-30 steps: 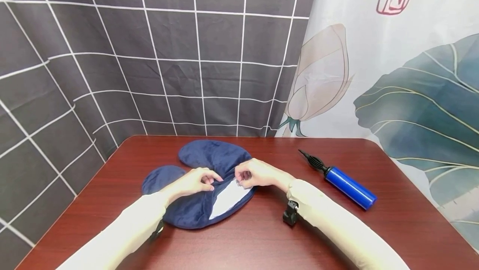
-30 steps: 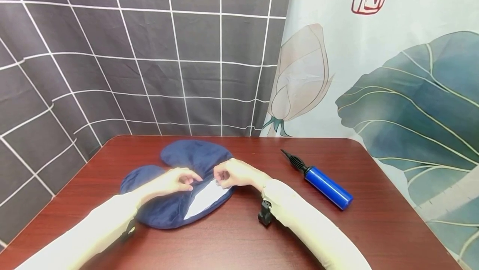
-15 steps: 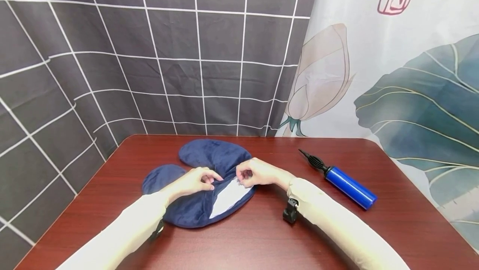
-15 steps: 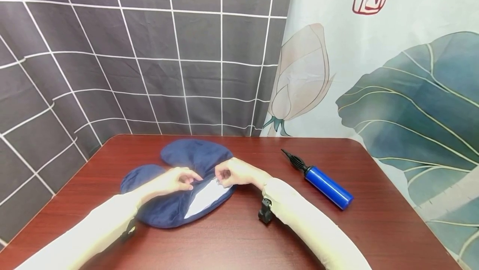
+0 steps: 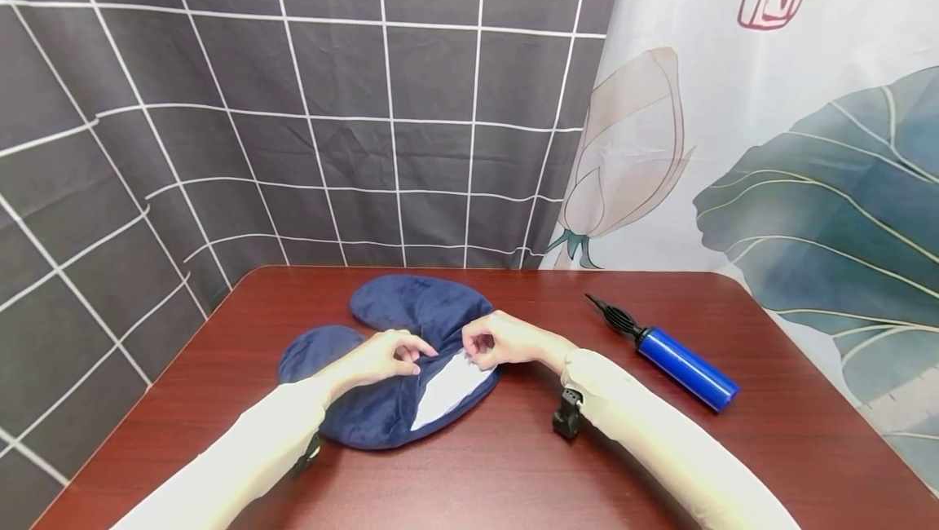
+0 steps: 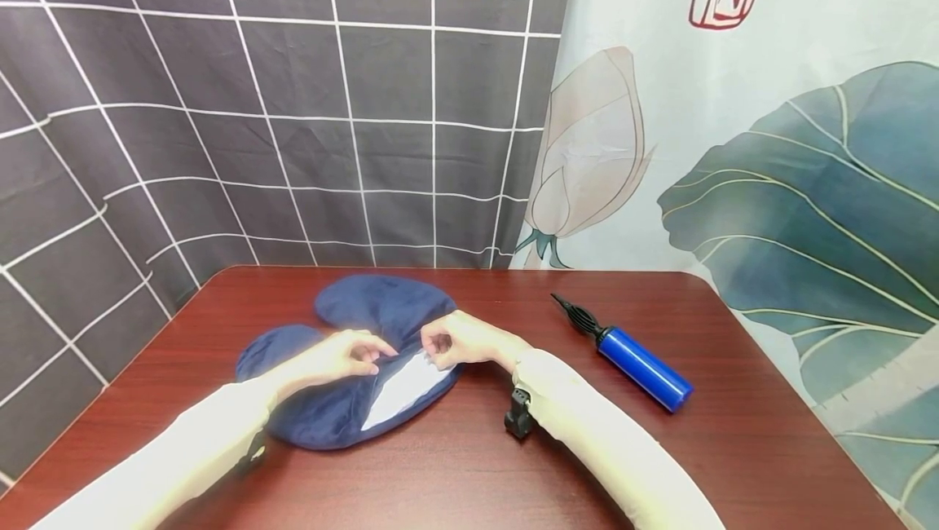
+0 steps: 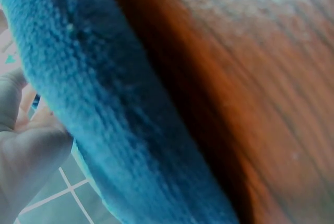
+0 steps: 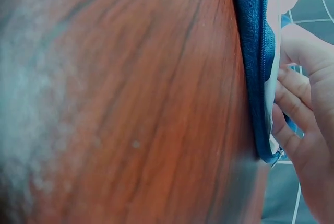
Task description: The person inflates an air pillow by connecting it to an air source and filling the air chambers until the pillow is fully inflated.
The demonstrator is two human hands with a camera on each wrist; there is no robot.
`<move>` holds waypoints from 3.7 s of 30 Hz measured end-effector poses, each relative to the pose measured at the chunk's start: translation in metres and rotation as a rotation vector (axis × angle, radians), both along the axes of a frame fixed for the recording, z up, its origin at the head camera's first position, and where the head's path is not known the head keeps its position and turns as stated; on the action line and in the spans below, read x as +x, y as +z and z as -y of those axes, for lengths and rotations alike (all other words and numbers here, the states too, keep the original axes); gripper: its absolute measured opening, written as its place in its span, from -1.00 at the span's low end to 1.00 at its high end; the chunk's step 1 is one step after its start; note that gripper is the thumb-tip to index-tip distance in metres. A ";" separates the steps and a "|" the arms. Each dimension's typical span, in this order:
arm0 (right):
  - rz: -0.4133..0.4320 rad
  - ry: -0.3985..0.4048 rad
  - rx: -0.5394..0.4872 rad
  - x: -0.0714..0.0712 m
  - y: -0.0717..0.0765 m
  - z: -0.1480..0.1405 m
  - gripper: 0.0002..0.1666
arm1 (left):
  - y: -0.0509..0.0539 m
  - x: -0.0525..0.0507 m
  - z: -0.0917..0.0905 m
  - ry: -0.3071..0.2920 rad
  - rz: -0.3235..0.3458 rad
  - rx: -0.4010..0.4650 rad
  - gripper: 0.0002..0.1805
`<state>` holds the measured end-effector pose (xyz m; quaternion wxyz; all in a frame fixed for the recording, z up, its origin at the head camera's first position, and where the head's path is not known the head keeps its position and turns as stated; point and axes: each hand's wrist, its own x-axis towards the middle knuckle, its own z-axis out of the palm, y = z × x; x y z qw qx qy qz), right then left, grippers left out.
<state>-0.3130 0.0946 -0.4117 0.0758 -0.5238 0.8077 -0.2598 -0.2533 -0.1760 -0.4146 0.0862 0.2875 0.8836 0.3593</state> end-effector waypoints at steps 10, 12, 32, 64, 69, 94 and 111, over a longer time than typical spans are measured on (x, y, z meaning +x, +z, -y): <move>0.021 -0.043 -0.026 0.003 -0.004 -0.006 -0.87 | -0.001 -0.001 0.000 -0.002 -0.009 0.003 -0.69; 0.053 -0.060 -0.033 0.005 -0.004 -0.007 -0.85 | -0.002 0.000 0.000 0.000 -0.006 0.003 -0.69; -0.017 -0.237 -0.005 0.021 0.001 -0.001 -0.89 | -0.001 0.002 0.001 0.016 -0.014 -0.003 -0.69; 0.283 -0.103 -0.109 0.021 -0.001 -0.016 -0.91 | 0.016 0.010 -0.012 0.032 -0.253 -0.133 -0.74; 0.285 -0.094 -0.139 0.022 -0.002 -0.017 -0.89 | 0.024 0.010 -0.024 0.107 -0.431 -0.122 -0.82; 0.339 -0.075 -0.191 0.020 -0.004 -0.023 -0.90 | -0.004 0.014 -0.067 0.210 -0.520 -0.143 -0.63; 0.220 -0.168 -0.181 0.024 -0.010 -0.022 -0.93 | -0.001 0.011 -0.072 0.242 -0.470 -0.091 -0.93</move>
